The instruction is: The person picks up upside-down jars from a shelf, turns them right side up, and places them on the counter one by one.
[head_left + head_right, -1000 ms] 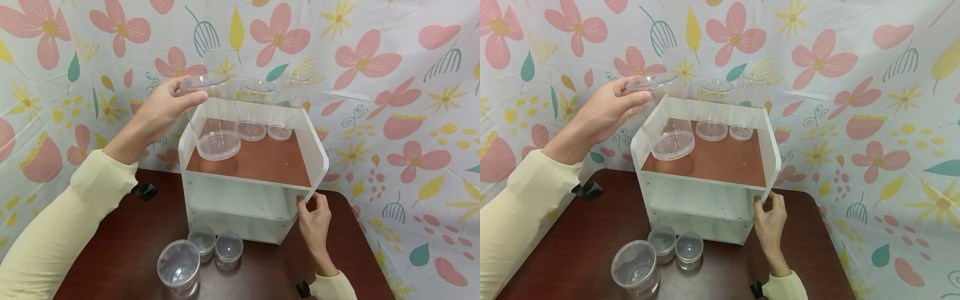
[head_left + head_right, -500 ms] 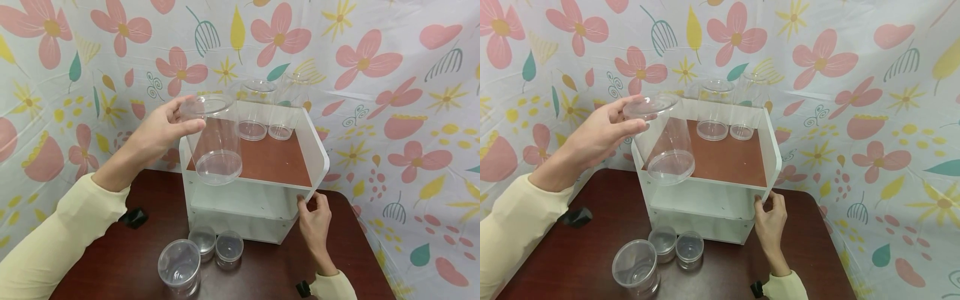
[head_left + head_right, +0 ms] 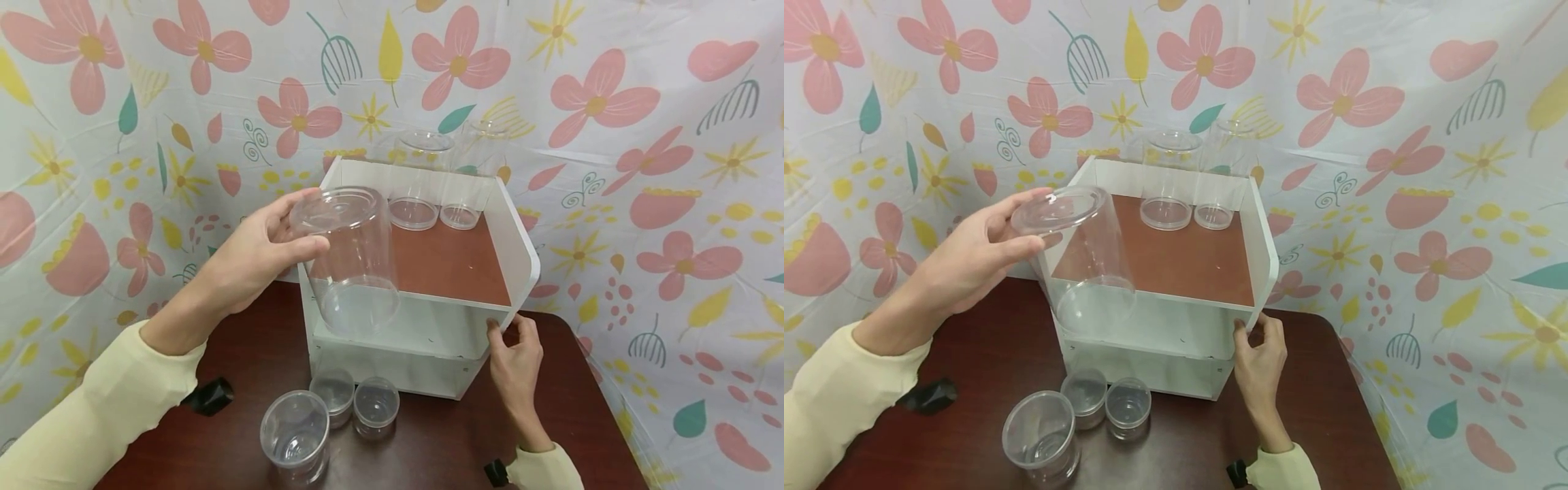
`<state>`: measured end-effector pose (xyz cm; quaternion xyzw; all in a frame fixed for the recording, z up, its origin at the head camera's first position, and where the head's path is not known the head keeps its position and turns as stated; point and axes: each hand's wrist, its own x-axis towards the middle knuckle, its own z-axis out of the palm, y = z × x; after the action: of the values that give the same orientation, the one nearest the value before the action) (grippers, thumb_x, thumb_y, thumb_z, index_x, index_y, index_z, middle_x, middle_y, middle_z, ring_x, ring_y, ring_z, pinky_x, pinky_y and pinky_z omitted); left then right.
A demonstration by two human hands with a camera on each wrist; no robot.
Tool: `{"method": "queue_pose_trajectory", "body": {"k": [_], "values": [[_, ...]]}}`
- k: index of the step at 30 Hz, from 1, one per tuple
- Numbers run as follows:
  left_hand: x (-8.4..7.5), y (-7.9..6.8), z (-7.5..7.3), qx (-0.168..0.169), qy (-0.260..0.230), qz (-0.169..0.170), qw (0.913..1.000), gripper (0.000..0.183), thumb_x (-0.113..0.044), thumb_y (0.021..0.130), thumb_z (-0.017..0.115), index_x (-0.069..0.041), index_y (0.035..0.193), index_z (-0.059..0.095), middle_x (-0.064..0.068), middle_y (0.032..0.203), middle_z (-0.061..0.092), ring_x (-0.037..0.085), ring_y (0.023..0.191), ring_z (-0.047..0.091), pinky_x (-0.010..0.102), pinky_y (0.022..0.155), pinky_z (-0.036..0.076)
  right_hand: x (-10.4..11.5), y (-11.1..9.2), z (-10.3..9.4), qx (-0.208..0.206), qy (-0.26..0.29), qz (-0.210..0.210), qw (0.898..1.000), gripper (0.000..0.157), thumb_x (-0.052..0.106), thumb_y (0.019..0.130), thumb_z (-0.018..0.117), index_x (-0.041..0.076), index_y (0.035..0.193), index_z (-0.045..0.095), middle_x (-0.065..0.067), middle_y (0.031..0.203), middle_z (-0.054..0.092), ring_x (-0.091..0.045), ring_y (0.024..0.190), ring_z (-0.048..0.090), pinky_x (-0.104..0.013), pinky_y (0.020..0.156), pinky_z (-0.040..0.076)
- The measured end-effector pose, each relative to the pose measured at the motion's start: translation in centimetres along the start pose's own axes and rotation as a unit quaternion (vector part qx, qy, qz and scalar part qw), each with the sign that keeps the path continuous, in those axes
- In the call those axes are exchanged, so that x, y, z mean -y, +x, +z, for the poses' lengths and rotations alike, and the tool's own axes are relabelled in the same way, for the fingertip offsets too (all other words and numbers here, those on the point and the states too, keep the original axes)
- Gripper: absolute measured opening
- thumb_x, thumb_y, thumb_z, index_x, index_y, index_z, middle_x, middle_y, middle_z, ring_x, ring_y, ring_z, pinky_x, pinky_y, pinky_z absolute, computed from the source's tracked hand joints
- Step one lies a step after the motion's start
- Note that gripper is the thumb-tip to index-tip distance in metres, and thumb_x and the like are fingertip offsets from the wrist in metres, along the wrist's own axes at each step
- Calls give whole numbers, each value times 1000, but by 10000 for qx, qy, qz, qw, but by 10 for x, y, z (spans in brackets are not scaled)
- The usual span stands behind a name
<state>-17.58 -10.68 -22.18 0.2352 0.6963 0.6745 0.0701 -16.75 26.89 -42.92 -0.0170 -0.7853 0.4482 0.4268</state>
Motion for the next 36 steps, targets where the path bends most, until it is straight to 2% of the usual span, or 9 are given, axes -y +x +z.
{"method": "queue_pose_trajectory", "body": {"k": [7,13,17,23,29,36], "values": [[14,-12,3,151,-260,189,9994,76,-5,97,63,-5,162,25,16,144,53,19,119,63,28,103,48,0,-1,0,55,-27,-54,10000,17,0,94,72,-9,107,68,-13,95,60,-5,83,55,-14,70,42],[29,-21,4,327,-607,379,9969,75,-2,97,62,-1,161,23,20,152,43,19,127,57,26,102,48,1,-1,0,77,46,-96,9999,17,1,94,73,-8,108,69,-13,96,61,-6,83,55,-15,70,42],[36,-26,7,360,-768,288,9960,75,-2,96,64,0,160,24,21,151,43,17,127,56,26,101,48,1,-1,0,57,111,-140,9998,18,2,94,73,-8,108,69,-13,95,61,-6,82,55,-14,69,42],[50,-32,11,365,-891,352,9947,79,-10,97,68,1,160,23,20,154,40,16,126,56,25,102,47,1,-2,1,24,102,-109,9999,18,2,94,73,-9,108,69,-11,94,60,-6,81,54,-14,68,42],[67,-34,16,330,-951,264,9946,78,-7,96,66,3,160,22,20,156,38,16,127,55,26,102,47,2,-2,1,12,87,-86,9999,18,2,94,73,-9,108,69,-12,95,61,-6,82,55,-14,69,42],[77,-36,19,286,-978,165,9947,80,-8,96,67,3,160,21,19,161,32,16,125,55,25,102,46,1,-1,1,-36,77,-14,10000,18,0,92,75,-8,108,71,-12,95,62,-4,82,55,-14,70,43]]}}
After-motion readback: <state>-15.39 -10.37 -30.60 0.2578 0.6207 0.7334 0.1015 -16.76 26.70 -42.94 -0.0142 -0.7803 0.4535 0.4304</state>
